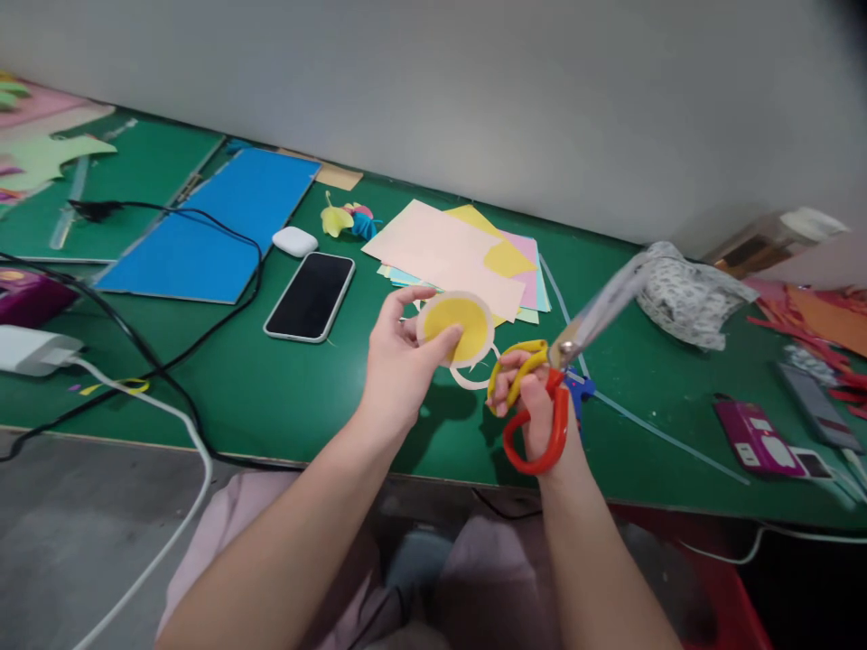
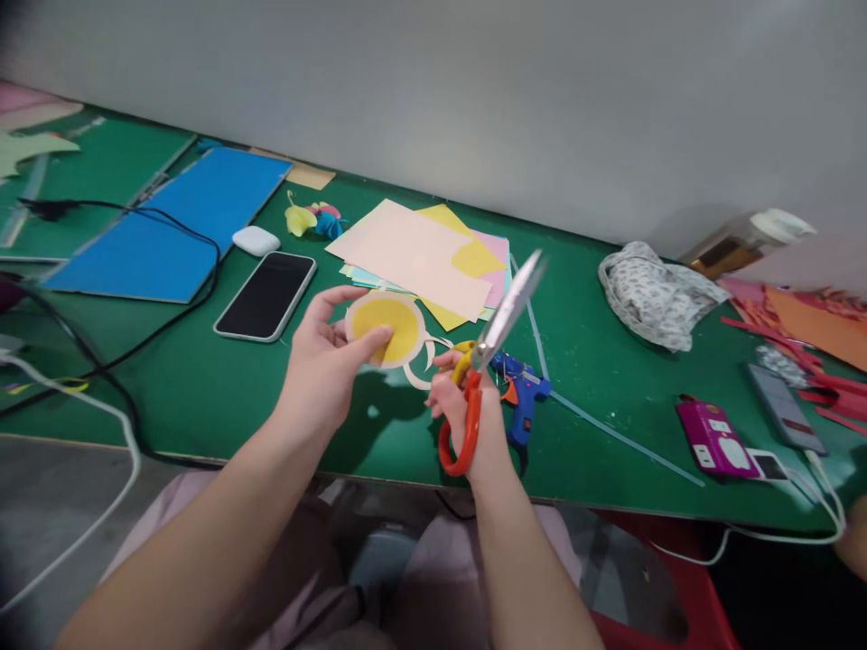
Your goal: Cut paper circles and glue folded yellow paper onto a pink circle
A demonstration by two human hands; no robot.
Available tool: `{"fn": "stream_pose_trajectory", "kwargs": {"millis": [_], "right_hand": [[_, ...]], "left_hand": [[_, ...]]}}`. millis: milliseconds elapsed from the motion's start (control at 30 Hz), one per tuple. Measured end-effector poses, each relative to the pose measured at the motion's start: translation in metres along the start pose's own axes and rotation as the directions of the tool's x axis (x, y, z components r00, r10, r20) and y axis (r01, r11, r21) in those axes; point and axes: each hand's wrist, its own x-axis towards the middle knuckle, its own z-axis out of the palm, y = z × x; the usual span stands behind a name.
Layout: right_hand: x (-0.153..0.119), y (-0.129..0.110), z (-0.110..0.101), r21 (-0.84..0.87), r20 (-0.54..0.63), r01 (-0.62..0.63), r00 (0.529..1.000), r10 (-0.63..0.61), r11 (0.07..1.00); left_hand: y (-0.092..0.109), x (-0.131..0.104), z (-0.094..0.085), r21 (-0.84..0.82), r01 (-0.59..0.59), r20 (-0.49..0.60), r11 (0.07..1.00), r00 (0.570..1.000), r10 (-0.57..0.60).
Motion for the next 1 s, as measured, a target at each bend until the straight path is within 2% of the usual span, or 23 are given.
{"fn": "stream_pose_trajectory", "kwargs": {"millis": [100,200,367,467,567,600,667,733,800,867,1000], "right_hand": [[-0.004,0.002,0.009,-0.021,0.114,-0.061,0.991,0.063,0.998],[-0.008,0.009,0.019,-0.076,0.17,-0.106,0.978,0.118,0.991],[-0.011,0.022,0.024,-0.189,0.187,-0.141,0.966,0.177,0.972],[-0.008,0.019,0.021,-0.18,0.169,-0.104,0.976,0.135,0.978],[-0.002,0.006,0.014,-0.175,0.052,-0.037,0.998,0.047,0.984],[0.0,0.001,0.012,-0.175,-0.001,-0.013,1.0,0.013,0.985],[0.003,-0.006,0.007,-0.156,-0.104,0.024,0.994,-0.041,0.988],[0.005,-0.009,0.002,-0.131,-0.155,0.031,0.987,-0.051,0.991],[0.006,-0.009,-0.001,-0.125,-0.145,0.007,0.989,-0.026,0.992],[0.005,-0.006,-0.003,-0.138,-0.132,-0.017,0.991,-0.002,0.99],[0.005,-0.002,0.0,-0.126,-0.158,-0.003,0.987,-0.017,0.992]], "left_hand": [[0.002,0.0,-0.002,-0.049,-0.102,-0.121,0.994,0.988,0.095],[0.007,-0.003,-0.001,-0.041,-0.17,-0.208,0.985,0.965,0.158],[0.015,-0.009,0.001,0.015,-0.229,-0.22,0.973,0.949,0.226],[0.017,-0.01,0.001,0.033,-0.203,-0.141,0.979,0.969,0.205],[0.016,-0.009,-0.002,0.083,-0.107,0.083,0.991,0.991,0.1],[0.016,-0.008,-0.003,0.117,-0.072,0.184,0.99,0.982,0.05],[0.014,-0.008,-0.005,0.216,-0.02,0.358,0.976,0.932,-0.061],[0.012,-0.008,-0.006,0.318,-0.009,0.453,0.948,0.88,-0.143],[0.009,-0.009,-0.005,0.378,-0.021,0.487,0.925,0.854,-0.18],[0.007,-0.009,-0.004,0.399,-0.021,0.49,0.917,0.85,-0.194],[0.005,-0.008,0.0,0.325,0.023,0.411,0.946,0.897,-0.162]]}}
